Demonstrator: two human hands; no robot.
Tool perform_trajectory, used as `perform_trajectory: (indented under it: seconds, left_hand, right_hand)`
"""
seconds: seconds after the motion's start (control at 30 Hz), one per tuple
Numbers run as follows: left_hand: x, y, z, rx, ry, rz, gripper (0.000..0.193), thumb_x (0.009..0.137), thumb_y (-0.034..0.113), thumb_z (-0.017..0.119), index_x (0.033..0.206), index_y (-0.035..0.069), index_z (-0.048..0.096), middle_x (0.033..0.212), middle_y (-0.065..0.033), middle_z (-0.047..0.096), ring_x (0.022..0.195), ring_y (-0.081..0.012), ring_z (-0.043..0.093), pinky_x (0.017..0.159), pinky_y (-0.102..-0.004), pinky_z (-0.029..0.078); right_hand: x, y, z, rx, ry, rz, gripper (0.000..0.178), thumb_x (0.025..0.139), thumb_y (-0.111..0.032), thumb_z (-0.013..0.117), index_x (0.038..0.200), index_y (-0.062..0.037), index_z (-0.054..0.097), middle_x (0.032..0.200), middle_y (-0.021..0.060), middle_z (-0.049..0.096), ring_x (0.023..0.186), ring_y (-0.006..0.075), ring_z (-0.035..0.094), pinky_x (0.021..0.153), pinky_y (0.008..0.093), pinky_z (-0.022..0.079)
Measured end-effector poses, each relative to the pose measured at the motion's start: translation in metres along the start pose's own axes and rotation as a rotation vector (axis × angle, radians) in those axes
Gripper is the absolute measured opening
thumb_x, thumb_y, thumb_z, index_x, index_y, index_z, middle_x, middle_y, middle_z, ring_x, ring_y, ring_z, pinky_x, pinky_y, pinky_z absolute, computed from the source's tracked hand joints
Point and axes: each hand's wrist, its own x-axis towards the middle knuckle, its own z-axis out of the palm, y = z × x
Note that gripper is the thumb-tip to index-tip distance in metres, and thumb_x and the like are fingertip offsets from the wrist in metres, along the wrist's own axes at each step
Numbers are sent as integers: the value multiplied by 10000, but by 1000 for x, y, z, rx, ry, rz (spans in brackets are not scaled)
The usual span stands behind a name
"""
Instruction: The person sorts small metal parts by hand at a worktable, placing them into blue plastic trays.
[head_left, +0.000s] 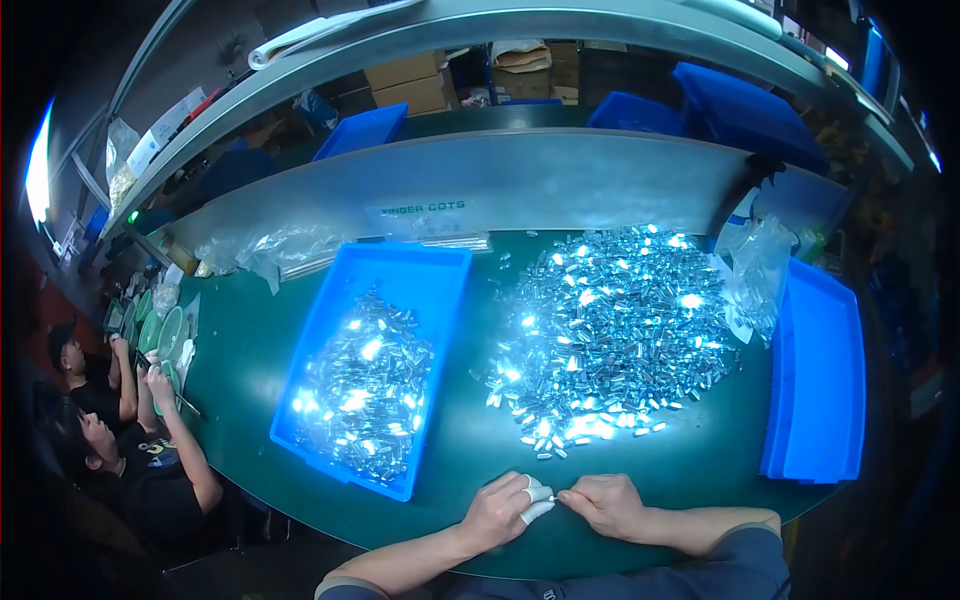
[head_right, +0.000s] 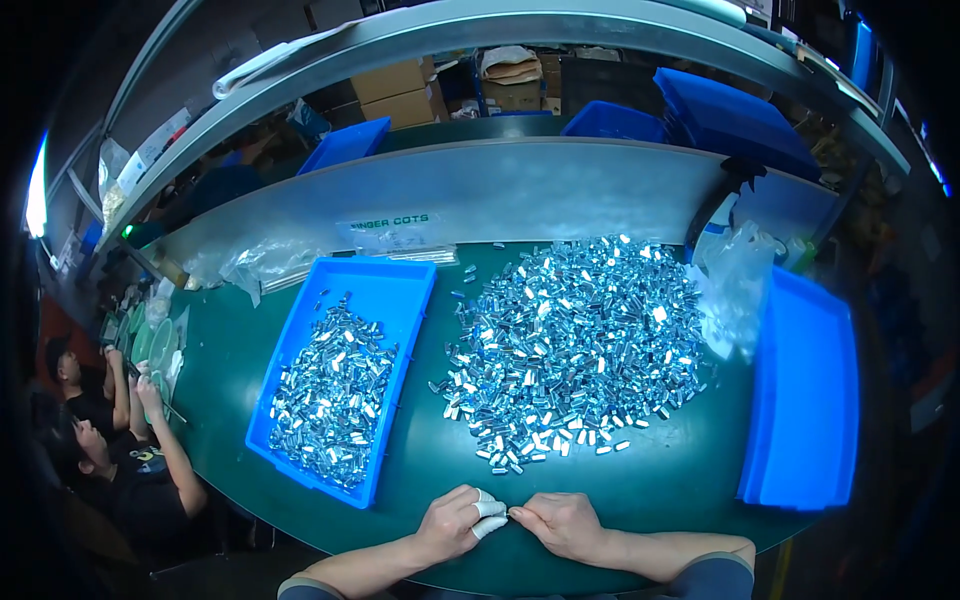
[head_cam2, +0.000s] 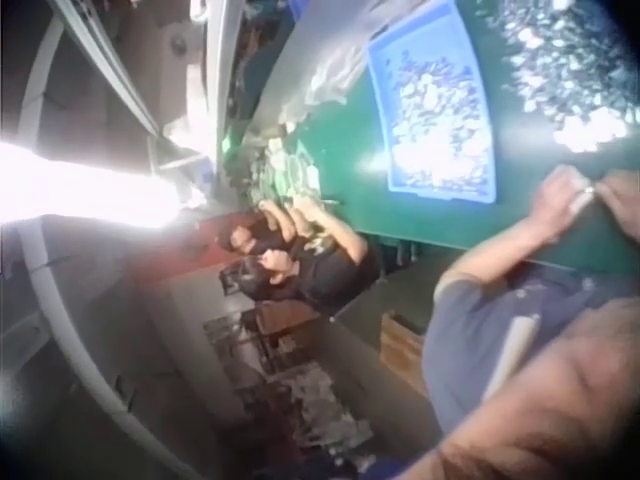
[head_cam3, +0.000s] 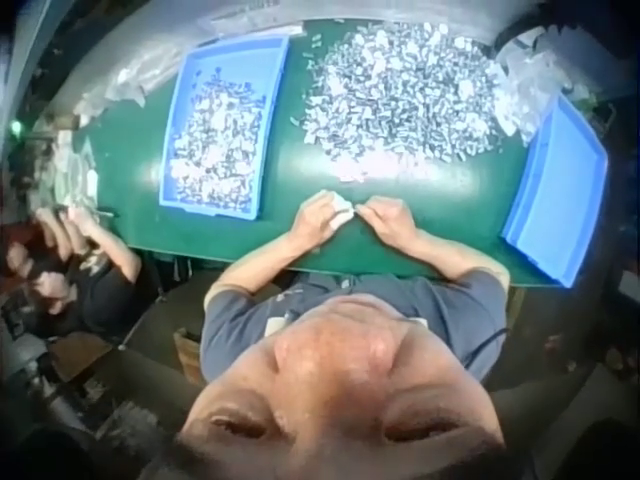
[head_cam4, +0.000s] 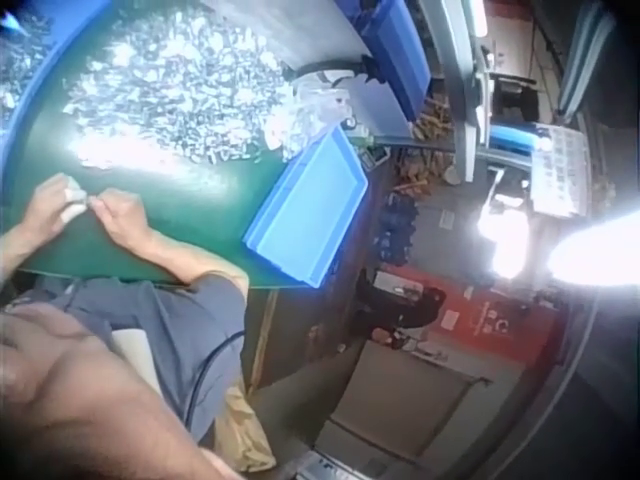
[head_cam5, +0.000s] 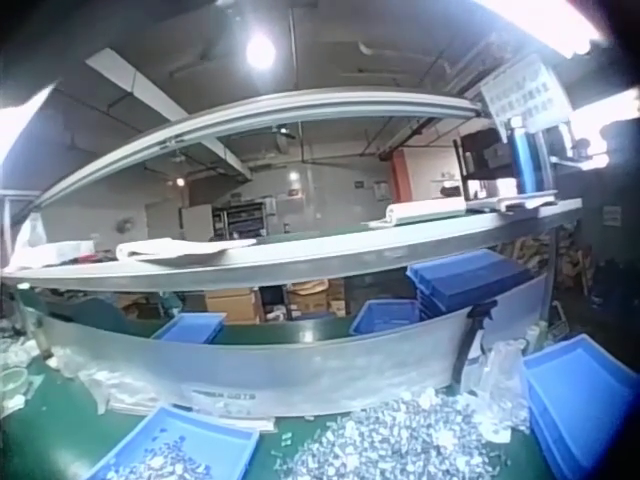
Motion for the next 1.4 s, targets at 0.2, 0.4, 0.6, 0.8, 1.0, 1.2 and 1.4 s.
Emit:
perform_trajectory:
  seconds: [0.2, 0.4, 0.6, 0.8, 1.0, 1.2, 1.4]
  left_hand:
    - [3, 1, 0, 15, 29, 2, 200, 816, 93, 854, 981, 44, 752, 889, -88, 711, 801, -283, 685, 678, -391, 565]
    - [-5, -2, 4, 12, 56, 17, 184, 831, 94, 846, 978, 64, 740, 867, -88, 697, 773, -287, 675, 668, -392, 544]
    - [-15, 2, 6, 52, 42, 45, 196, 840, 139, 836, 993, 88, 724, 872, -87, 651, 800, -308, 643, 685, -430, 537]
    - [-10, -1, -15, 285, 127, 93, 197, 817, 101, 854, 976, 86, 739, 938, -121, 704, 836, -331, 673, 720, -424, 556]
    - [14, -23, -100, 543, 364, 47, 194, 824, 17, 820, 980, 54, 709, 924, -121, 701, 874, -312, 676, 782, -410, 540]
    - [27, -63, -157, 995, 466, -143, 237, 864, 71, 804, 1084, 56, 719, 999, -131, 710, 941, -329, 679, 841, -438, 544]
    - [64, -38, -53, 472, 148, 29, 295, 869, 136, 816, 1143, 66, 732, 1042, -144, 702, 995, -358, 679, 874, -425, 544]
  right_hand:
    - [1, -1, 0, -2, 8, 11, 215, 974, -209, 740, 858, -29, 726, 772, 132, 701, 664, 305, 683, 592, 409, 519]
    - [-8, 5, 9, 199, 72, 154, 186, 972, -222, 744, 946, -38, 744, 867, 144, 729, 705, 309, 704, 624, 404, 539]
    - [-14, 16, 13, -76, -33, 27, 248, 1016, -220, 670, 847, -48, 730, 751, 109, 711, 672, 261, 690, 634, 386, 527]
    - [-9, 11, 8, 305, 109, 271, 375, 1066, -269, 600, 795, -21, 678, 644, 75, 653, 571, 163, 611, 549, 344, 469]
    - [-5, 8, 1, 296, 70, 193, 365, 1072, -248, 612, 787, -25, 666, 645, 17, 640, 585, 75, 565, 540, 275, 446]
    - [-6, 8, 5, 268, 72, 142, 369, 1072, -237, 609, 774, -23, 656, 645, 16, 636, 585, 81, 543, 549, 289, 442]
    - [-8, 13, 9, 281, 112, 132, 381, 1055, -275, 639, 771, -22, 654, 595, 52, 620, 534, 134, 566, 531, 340, 454]
